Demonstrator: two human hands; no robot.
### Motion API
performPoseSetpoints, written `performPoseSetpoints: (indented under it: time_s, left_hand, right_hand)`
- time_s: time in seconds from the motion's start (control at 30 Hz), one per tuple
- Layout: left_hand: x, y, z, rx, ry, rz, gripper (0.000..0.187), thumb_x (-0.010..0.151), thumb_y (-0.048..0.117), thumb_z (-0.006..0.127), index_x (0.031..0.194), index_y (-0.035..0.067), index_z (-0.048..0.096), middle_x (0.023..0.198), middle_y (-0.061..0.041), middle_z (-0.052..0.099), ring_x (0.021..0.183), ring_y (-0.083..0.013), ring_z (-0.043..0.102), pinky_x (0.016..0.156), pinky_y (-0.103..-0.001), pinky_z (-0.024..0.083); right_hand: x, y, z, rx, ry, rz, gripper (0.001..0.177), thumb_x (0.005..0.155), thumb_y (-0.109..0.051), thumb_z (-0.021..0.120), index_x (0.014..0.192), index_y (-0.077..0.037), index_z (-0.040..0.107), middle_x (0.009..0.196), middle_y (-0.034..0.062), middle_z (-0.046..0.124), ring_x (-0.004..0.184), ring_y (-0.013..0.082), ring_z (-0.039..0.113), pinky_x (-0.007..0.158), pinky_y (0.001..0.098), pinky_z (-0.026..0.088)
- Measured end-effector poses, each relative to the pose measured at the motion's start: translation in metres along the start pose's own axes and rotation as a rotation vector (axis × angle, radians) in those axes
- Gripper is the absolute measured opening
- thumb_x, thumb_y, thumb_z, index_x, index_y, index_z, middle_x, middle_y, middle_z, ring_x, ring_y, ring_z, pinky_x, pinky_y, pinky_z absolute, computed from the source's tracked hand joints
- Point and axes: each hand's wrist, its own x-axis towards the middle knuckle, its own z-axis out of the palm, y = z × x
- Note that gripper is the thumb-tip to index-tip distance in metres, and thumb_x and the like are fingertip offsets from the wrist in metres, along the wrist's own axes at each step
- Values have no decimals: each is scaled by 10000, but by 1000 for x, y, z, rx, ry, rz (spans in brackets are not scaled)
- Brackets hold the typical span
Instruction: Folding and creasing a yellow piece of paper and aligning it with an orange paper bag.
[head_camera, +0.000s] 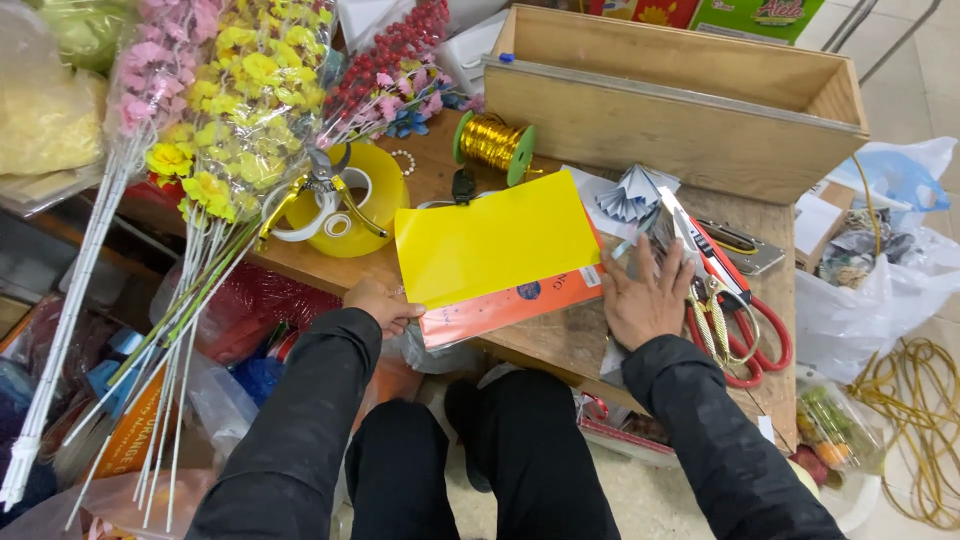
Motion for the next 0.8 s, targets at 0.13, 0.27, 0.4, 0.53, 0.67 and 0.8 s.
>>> performPoseSetpoints:
  time_s: [0.13, 0.27, 0.4, 0.53, 0.67, 0.8]
  left_hand:
    - [23, -22, 3, -47, -89, 64, 962, 795, 271, 960, 1510, -95, 430, 1050, -296, 751, 864, -332, 789, 818, -418, 650]
    - [25, -25, 9, -104, -68, 58, 688, 820, 220, 925, 1325, -72, 561, 936, -218, 775, 760, -274, 790, 746, -365, 662]
    - [-18, -8, -4, -122, 6, 94, 436, 799, 191, 933, 1033, -10, 625, 872, -202, 788, 686, -245, 789, 666, -335, 666]
    - [-26, -1, 1, -142, 20, 122, 373, 780, 148, 949, 906, -2, 631, 816, -208, 785, 619, -238, 775, 594, -326, 663]
    - [-35, 5, -2, -101, 26, 135, 349, 808, 146, 925, 862, 16, 606, 802, -196, 783, 622, -235, 771, 615, -311, 656]
    - [-36, 1, 2, -129, 17, 138, 327, 815, 139, 915, 850, 31, 608, 800, -194, 787, 645, -239, 784, 620, -330, 666]
  right_hand:
    - [-4, -9, -20, -41, -8, -33, 510, 1081, -578, 274, 1523, -497, 514, 1788, -2, 233, 1635, 461, -21, 1331, 547, 7]
    - [0, -7, -11, -45, -1, -58, 522, 1089, -560, 256, 1536, -476, 512, 1789, 8, 241, 1645, 447, -29, 1340, 531, -4]
    - [2, -15, -9, -82, 10, -85, 538, 1086, -586, 265, 1546, -460, 511, 1790, 31, 232, 1639, 460, -42, 1342, 527, -28]
    - [-18, -40, -22, -119, 385, -269, 548, 1033, -550, 472, 1512, -334, 626, 1588, 186, 544, 1575, 552, 248, 1304, 627, 140]
    - [-49, -140, -53, -18, 430, -758, 413, 879, -486, 681, 1163, -213, 803, 1341, 122, 718, 1418, 514, 496, 1203, 765, 227]
    - [-71, -199, -61, 282, -154, -457, 626, 1099, -553, 273, 1611, -222, 416, 1720, 67, 285, 1596, 459, 9, 1279, 601, -16]
